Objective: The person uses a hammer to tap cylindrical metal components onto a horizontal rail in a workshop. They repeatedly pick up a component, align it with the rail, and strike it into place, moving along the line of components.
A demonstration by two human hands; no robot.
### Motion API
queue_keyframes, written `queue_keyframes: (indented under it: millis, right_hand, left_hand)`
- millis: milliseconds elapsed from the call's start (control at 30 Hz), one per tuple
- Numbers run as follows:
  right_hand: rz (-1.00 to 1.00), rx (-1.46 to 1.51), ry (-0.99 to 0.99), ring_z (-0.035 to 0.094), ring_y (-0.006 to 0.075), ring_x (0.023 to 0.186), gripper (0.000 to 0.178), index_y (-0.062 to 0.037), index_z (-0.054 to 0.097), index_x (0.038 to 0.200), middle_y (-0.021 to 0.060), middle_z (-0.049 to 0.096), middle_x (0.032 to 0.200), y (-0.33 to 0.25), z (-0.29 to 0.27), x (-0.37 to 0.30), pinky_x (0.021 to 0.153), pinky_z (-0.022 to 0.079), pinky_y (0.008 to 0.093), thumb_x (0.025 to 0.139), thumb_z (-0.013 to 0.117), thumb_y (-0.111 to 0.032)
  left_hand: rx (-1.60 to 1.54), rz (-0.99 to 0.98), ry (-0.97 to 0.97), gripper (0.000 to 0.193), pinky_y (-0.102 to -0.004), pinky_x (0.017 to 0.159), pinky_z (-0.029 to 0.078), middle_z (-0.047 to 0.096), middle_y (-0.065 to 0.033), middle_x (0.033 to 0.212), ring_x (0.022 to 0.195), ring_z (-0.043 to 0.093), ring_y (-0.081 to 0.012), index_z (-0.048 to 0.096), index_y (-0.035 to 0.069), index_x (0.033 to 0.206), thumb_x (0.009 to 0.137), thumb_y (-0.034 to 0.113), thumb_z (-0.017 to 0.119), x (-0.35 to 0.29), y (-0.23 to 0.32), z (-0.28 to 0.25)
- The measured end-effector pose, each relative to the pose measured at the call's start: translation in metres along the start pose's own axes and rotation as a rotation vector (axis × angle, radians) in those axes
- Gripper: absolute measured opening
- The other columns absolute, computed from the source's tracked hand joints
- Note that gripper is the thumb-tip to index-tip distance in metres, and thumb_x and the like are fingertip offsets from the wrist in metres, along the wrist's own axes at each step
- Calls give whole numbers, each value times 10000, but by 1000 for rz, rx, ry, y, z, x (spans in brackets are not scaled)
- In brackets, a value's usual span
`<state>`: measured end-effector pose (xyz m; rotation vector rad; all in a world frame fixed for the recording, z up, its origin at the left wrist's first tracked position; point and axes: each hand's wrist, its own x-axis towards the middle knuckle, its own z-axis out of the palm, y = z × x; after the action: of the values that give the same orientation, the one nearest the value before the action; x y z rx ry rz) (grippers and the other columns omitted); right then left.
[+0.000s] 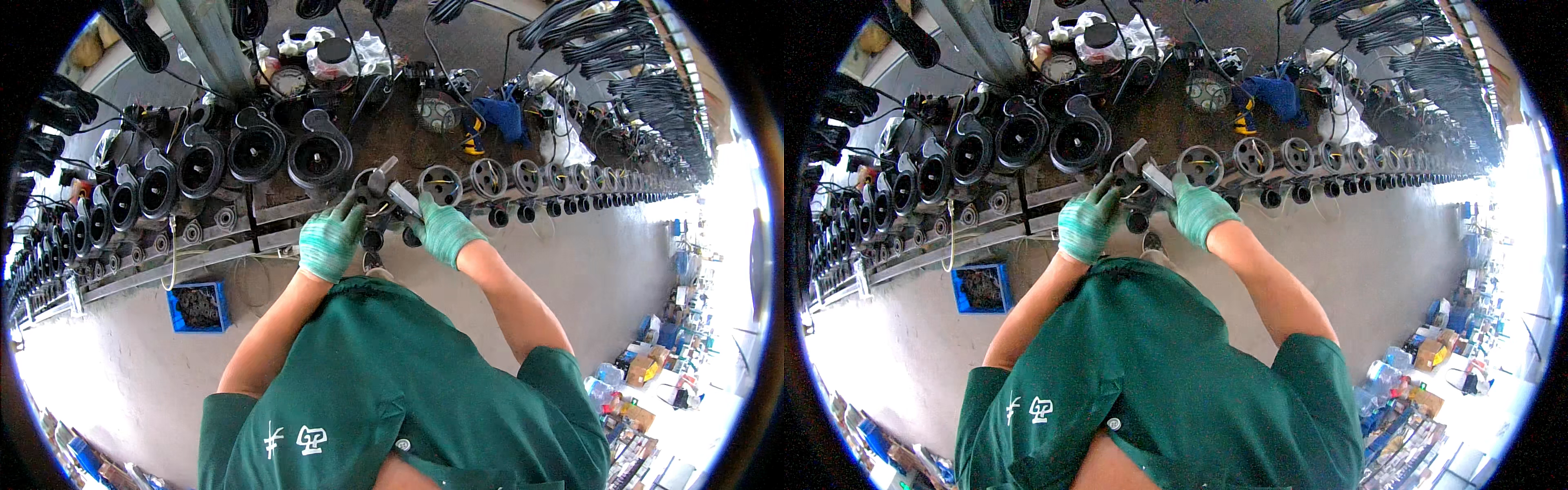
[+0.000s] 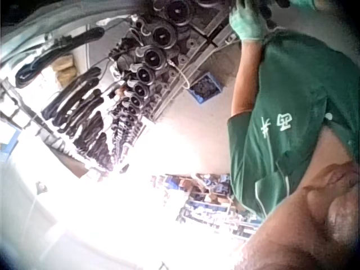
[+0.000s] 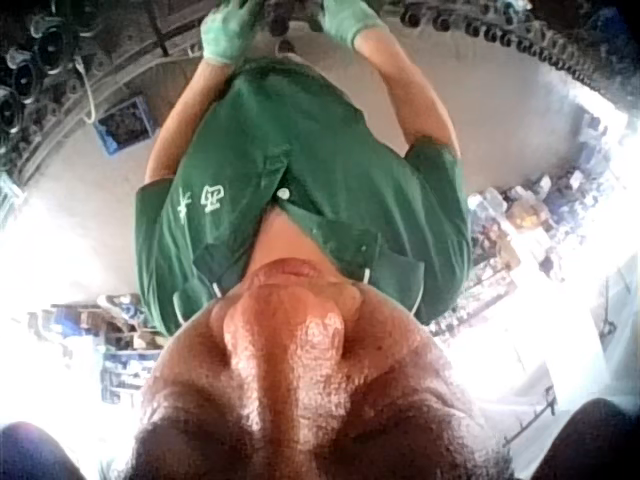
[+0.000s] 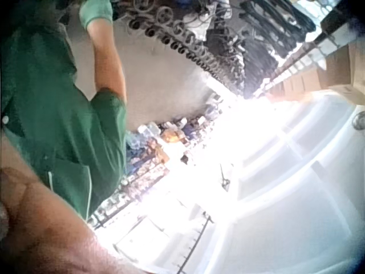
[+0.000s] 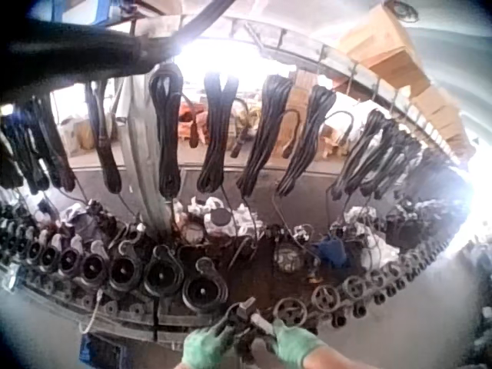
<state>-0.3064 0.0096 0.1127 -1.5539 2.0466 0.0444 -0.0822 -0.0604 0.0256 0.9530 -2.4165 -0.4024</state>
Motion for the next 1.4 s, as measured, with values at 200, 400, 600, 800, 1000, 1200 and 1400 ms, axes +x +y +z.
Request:
queue_keyframes:
  millis: [200,400,600,800,1000,1200,1400]
  right_hand:
    - [-89,355,305,679,475,935,381,-10,560,1175,290,696,1001,32,23,-16,760,522,538,960,670,-305]
    - [185,325,744,682,370,782,372,-37,609,1126,206,715,910,124,8,-48,732,539,425,908,764,-296]
    - [479,221,905,696,361,838,368,-97,637,1107,142,736,950,222,-14,-69,752,541,463,840,815,-278]
    - [513,178,838,689,403,920,365,-105,636,1119,154,728,996,273,-10,-54,777,534,482,841,808,-267]
    - [204,54,988,681,398,954,360,-40,643,1206,179,713,1074,278,11,-35,810,534,480,891,749,-180]
    - [-274,366,480,676,357,1061,277,-37,689,1184,194,666,1252,151,-1,-50,925,551,441,942,666,-170]
    - [-537,111,-43,669,376,1113,340,-64,692,1220,200,709,1137,34,102,25,939,550,472,910,640,-193]
  left_hand:
    - [-35,-13,18,259,-428,712,567,680,-79,1323,805,703,-327,722,137,1127,872,180,709,-1,0,-4]
    - [-102,-51,114,297,-392,728,590,719,-89,1248,872,737,-321,735,122,1152,856,117,745,1,13,-2]
    - [-72,-165,74,314,-351,764,592,709,-106,1289,924,750,-290,732,78,1186,872,73,734,-1,23,0]
    - [-370,-278,179,439,-328,930,560,683,-146,1321,1123,697,-233,644,38,1319,890,34,737,-9,17,25]
    - [-646,-659,80,765,-335,951,557,640,-129,1315,1124,661,-218,447,58,1469,801,-7,812,-19,20,66]
    - [-1064,-567,19,809,-352,1040,517,593,-87,1352,1217,603,-212,361,77,1465,813,15,836,-8,-9,112]
    - [-1029,-607,88,845,-344,1013,514,596,-111,1303,1213,594,-207,300,64,1441,799,70,850,27,-13,122]
